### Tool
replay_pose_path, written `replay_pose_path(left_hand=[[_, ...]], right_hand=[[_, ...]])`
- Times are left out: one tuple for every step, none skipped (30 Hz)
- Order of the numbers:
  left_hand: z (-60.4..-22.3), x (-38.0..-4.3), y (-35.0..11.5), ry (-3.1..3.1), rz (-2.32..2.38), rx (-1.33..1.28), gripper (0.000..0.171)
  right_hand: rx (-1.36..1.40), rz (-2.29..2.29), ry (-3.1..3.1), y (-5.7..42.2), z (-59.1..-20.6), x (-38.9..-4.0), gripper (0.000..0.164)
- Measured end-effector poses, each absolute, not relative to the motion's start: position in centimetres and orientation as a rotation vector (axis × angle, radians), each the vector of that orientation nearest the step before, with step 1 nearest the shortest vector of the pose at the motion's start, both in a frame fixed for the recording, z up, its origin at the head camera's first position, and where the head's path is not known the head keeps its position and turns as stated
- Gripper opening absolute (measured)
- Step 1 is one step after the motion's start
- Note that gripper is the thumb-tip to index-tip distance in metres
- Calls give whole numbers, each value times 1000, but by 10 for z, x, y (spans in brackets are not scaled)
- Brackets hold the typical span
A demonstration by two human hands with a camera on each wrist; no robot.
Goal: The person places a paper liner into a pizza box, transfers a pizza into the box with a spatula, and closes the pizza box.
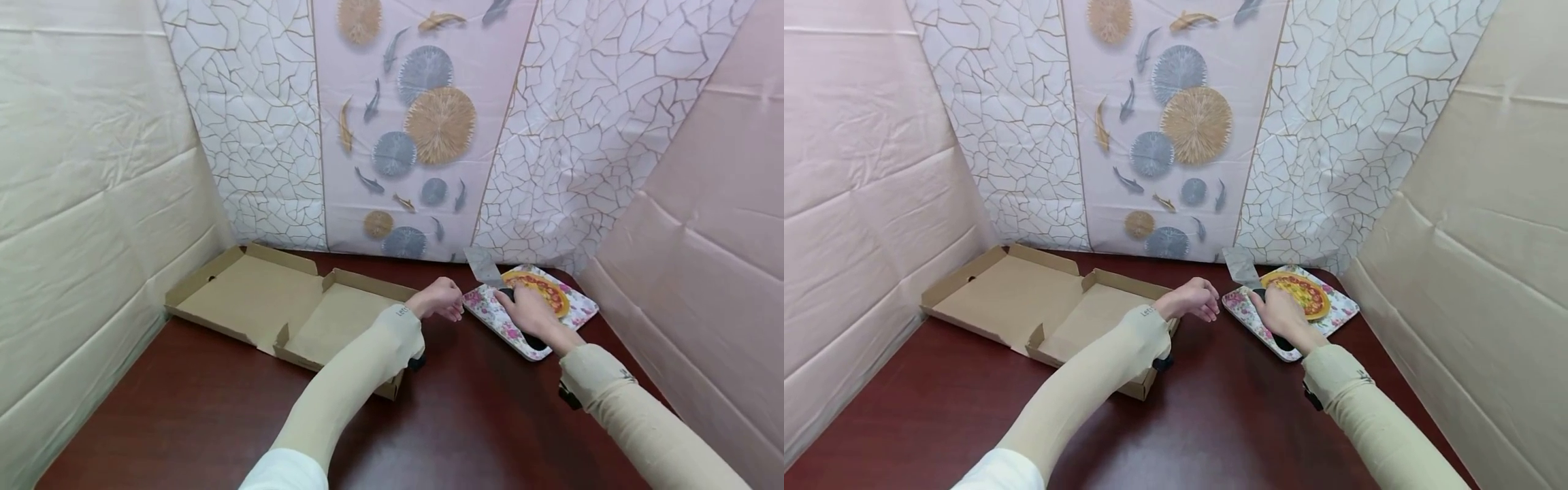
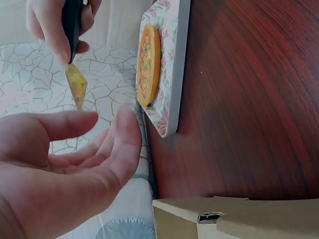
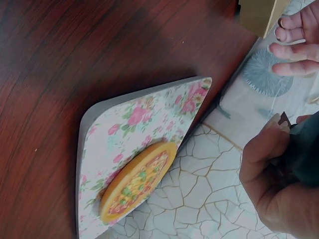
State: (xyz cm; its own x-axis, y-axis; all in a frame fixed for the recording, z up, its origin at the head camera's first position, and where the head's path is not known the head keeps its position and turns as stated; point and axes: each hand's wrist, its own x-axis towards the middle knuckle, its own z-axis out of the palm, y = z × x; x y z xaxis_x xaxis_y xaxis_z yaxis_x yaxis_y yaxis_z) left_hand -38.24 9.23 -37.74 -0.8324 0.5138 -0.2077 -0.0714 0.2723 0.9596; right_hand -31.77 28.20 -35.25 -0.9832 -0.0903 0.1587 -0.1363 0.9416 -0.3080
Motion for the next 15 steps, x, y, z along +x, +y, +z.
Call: replay_pose_path(left_hand=[[-377,-383,93,2059,1581,416,13],[-376,-383,93,2057,1567,429,13],[-376,-383,94,2052,1556,441,14],[-375,-382,95,2054,1538,450,16],[-375,-382,97,2066,1514,456,19],[-374,-380,99,2077,1487,464,23],[-374,-379,101,2094,1461,472,26],[-374,-379,103,2111,1431,480,29],[-374,-378,106,2134,1399,497,30],[-374,-377,108,2167,1360,514,29],[-374,-376,111,2204,1321,535,29],[-375,-376,113,2241,1281,554,29],[-376,-377,116,2285,1232,574,29],[-377,-377,118,2333,1173,593,28],[-379,-378,121,2376,1111,614,30]], right_hand=[[165,484,-2960,284,-351,-317,50],[157,473,-2963,285,-350,-317,50],[153,459,-2962,287,-348,-317,50],[142,458,-2969,288,-347,-317,49],[138,452,-2974,290,-346,-317,49],[133,441,-2976,291,-346,-317,48],[134,433,-2976,292,-345,-316,48],[131,426,-2981,294,-346,-316,50],[128,431,-2987,295,-346,-315,50],[127,430,-2992,296,-346,-315,50],[127,428,-2988,298,-347,-315,51],[126,428,-2985,299,-348,-314,51],[124,440,-2987,300,-349,-313,51],[118,453,-2991,301,-350,-313,50],[117,455,-2992,302,-350,-311,48]])
